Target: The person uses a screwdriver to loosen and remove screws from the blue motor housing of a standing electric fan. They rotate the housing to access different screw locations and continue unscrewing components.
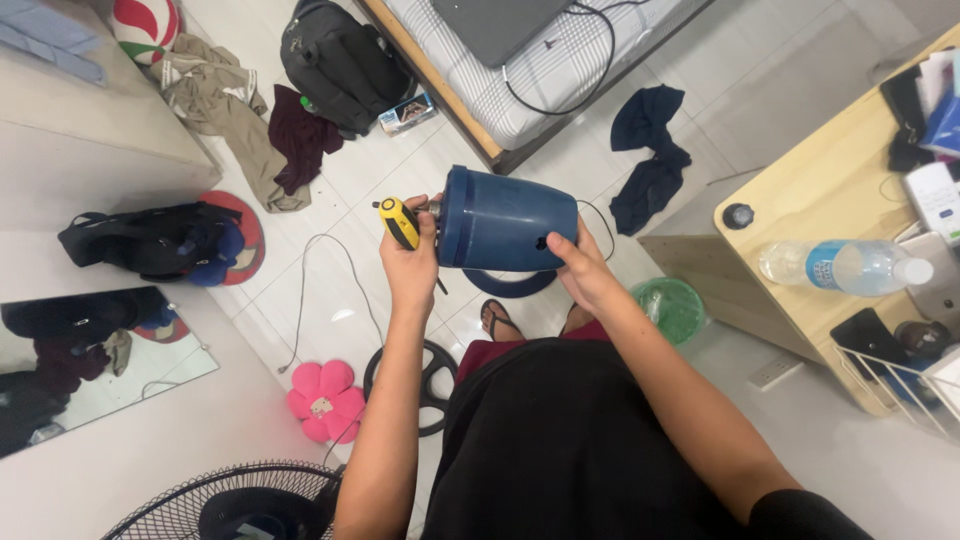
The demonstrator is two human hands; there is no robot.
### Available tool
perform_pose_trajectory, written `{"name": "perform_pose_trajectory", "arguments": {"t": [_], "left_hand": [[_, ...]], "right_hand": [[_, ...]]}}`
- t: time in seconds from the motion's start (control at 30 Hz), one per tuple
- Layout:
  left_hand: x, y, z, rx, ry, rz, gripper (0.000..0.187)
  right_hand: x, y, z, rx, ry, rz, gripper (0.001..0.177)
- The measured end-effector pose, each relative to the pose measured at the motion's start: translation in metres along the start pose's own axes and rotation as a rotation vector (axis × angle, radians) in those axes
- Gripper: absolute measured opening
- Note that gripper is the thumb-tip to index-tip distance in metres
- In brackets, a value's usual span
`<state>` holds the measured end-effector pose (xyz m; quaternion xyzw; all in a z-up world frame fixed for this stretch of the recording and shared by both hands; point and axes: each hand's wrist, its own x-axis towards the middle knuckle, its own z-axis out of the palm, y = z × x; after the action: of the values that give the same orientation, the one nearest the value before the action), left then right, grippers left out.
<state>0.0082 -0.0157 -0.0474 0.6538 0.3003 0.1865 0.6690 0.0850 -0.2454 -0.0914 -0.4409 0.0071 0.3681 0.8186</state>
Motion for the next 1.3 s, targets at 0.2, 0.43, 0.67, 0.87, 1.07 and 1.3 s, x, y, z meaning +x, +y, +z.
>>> {"name": "perform_pose_trajectory", "arguments": {"t": [0.2, 0.43, 0.67, 0.87, 1.07, 1.3], "left_hand": [[0.000, 0.000, -0.003, -0.082, -0.099, 0.115, 0.049], [-0.004, 0.009, -0.006, -0.005, -0.159, 0.139, 0.073], [-0.002, 0.010, -0.005, -0.041, -0.147, 0.134, 0.075], [-0.001, 0.011, -0.006, -0.013, -0.150, 0.133, 0.078], [-0.001, 0.013, -0.008, -0.010, -0.150, 0.123, 0.080], [-0.004, 0.014, -0.007, -0.028, -0.163, 0.113, 0.080]], "right_hand": [[0.000, 0.003, 0.002, 0.026, 0.027, -0.045, 0.088], [-0.003, 0.003, 0.003, 0.042, 0.029, -0.046, 0.089], [0.002, 0.010, 0.006, 0.075, 0.048, -0.094, 0.085], [-0.005, 0.016, 0.002, 0.096, 0.041, -0.106, 0.088], [-0.009, 0.014, 0.011, 0.024, 0.078, -0.062, 0.097], [-0.001, -0.008, 0.009, -0.135, 0.027, 0.020, 0.109]]}}
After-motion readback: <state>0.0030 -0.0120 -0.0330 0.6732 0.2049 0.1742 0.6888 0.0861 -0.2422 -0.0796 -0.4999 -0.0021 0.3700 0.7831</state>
